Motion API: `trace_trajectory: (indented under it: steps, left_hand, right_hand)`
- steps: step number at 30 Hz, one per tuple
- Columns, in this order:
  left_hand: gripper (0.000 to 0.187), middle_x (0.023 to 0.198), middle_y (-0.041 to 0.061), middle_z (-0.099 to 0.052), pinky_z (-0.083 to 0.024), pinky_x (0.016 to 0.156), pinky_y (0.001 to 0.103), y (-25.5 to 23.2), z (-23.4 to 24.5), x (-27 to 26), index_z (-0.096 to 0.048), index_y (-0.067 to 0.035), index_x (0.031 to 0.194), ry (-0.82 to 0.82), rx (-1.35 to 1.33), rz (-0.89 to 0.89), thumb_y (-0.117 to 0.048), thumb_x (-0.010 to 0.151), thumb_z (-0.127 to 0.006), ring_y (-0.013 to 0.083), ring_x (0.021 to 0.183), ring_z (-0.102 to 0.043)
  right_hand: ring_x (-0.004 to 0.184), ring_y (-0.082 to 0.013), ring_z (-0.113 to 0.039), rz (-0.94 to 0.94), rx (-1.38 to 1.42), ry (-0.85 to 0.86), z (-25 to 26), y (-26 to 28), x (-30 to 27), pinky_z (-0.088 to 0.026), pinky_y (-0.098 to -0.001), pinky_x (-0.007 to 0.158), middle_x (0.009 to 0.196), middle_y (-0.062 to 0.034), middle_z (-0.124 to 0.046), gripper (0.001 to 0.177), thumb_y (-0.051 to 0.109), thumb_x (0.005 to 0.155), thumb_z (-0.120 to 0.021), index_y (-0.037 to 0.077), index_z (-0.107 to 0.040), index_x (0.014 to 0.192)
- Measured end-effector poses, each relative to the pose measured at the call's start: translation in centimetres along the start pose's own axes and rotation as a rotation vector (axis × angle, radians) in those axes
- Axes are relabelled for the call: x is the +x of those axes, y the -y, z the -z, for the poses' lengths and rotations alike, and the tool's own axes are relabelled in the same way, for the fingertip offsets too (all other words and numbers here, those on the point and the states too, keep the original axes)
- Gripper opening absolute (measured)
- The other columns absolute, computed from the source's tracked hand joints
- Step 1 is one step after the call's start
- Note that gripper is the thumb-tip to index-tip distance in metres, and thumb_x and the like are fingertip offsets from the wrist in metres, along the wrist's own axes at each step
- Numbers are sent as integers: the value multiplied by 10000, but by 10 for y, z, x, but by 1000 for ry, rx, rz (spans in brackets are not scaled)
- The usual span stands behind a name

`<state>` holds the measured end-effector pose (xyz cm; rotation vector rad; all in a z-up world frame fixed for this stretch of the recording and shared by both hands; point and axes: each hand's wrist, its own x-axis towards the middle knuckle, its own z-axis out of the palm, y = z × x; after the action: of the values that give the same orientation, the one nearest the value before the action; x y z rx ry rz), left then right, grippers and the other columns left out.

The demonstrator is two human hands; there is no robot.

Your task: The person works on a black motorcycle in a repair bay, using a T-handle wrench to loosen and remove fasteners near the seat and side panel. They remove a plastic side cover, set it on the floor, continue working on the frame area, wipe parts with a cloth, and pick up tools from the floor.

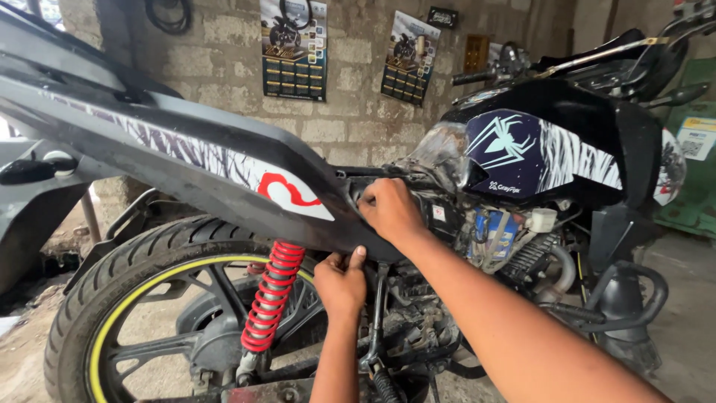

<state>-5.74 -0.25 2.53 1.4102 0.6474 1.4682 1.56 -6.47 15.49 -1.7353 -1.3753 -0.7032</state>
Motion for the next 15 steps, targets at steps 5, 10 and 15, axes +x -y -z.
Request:
trace_trajectory:
  steps: [5,10,15]
  left_hand:
    - [357,645,150,-705,-499,624,346,1,-1,0,-694,76,766,5,5,16,-243,820,-845,163,569,-544]
    - [364,645,159,-701,-497,622,351,-1,1,1,-691,75,766,-5,31,19,-249,815,-849,175,559,-548]
    - [356,654,163,-713,-503,626,348,-4,3,-1,-694,74,765,7,19,26,-243,811,-849,176,561,-557]
  right_hand:
    - [822,-403,-710,90,-37,-24,-5,-12,4,-565,-450,723,837,-223,-719,124,110,778,-764,15,-789,854]
    - [824,-356,-748,1,-16,29,-8,-11,10,-598,-414,753,837,-204,-726,128,101,765,-744,27,-786,860]
    - [865,-410,-699,56,-95,-18,-3,-6,2,-558,-480,736,886,-193,-731,131,147,788,-782,26,-785,837]
